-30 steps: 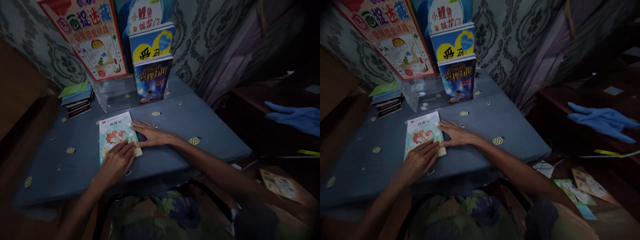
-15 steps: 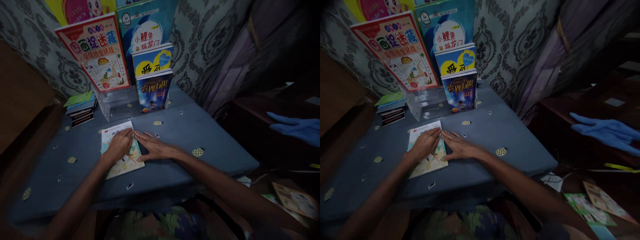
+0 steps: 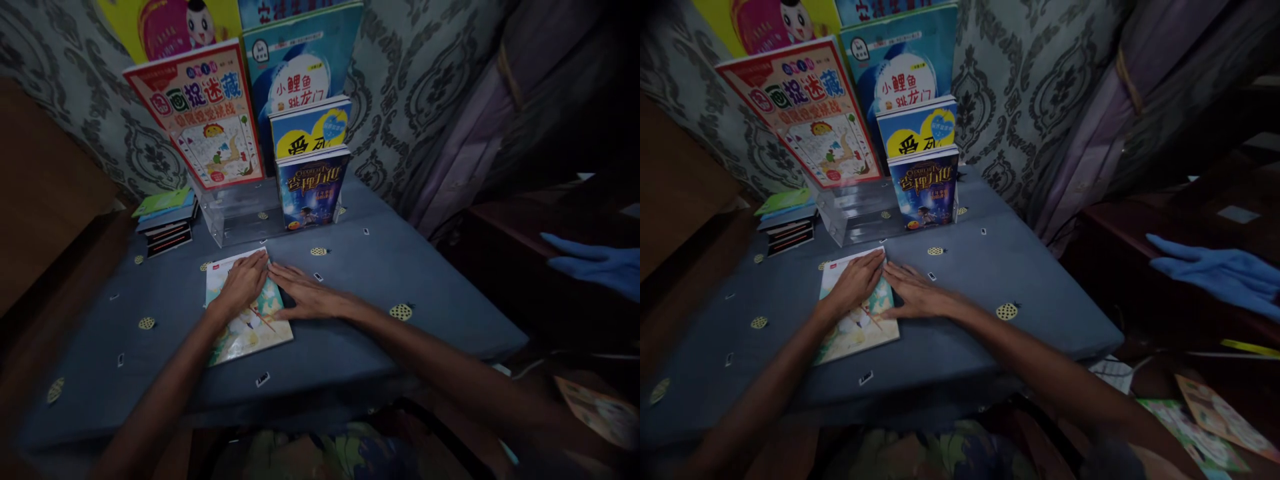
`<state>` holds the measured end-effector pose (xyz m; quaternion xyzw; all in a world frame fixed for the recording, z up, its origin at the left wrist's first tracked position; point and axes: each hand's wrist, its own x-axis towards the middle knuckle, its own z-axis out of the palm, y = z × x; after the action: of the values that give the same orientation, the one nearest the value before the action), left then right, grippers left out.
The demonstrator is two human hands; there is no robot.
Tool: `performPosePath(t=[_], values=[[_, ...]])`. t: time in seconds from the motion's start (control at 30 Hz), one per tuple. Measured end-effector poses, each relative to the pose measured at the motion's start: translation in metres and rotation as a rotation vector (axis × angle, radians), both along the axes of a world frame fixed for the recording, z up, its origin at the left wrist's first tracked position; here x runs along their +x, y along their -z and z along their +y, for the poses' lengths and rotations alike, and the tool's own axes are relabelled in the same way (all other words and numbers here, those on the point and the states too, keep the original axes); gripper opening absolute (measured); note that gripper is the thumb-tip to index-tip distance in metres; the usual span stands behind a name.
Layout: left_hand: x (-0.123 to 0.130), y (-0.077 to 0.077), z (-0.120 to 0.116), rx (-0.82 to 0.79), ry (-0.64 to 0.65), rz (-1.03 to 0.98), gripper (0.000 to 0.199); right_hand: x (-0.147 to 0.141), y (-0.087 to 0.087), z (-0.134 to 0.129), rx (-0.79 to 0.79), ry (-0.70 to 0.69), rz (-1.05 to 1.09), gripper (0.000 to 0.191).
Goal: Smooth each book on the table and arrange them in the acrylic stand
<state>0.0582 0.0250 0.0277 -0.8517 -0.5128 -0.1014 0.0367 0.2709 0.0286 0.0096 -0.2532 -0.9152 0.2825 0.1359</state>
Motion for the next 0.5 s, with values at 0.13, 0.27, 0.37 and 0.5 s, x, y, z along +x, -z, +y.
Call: performPosePath(t=[0.13,0.27,0.37,0.5], values=[[-0.005,0.005,0.002,0.007,-0.017,-0.040,0.043,-0.015,0.003,0.016,0.063,0.045,-0.001,0.092],[-0.011,0.006,0.003,0.000,-0.037,-0.060,0.046,-0.028,0.002,0.031,0.102,0.092,-0.018,0.088],[-0.017,0.004,-0.002,0.002,-0.072,-0.059,0.045,-0.034,0.001,0.039,0.102,0.139,-0.046,0.090],[-0.033,-0.003,-0.017,0.003,-0.181,-0.045,0.043,-0.034,0.004,0.045,0.086,0.158,-0.036,0.092]])
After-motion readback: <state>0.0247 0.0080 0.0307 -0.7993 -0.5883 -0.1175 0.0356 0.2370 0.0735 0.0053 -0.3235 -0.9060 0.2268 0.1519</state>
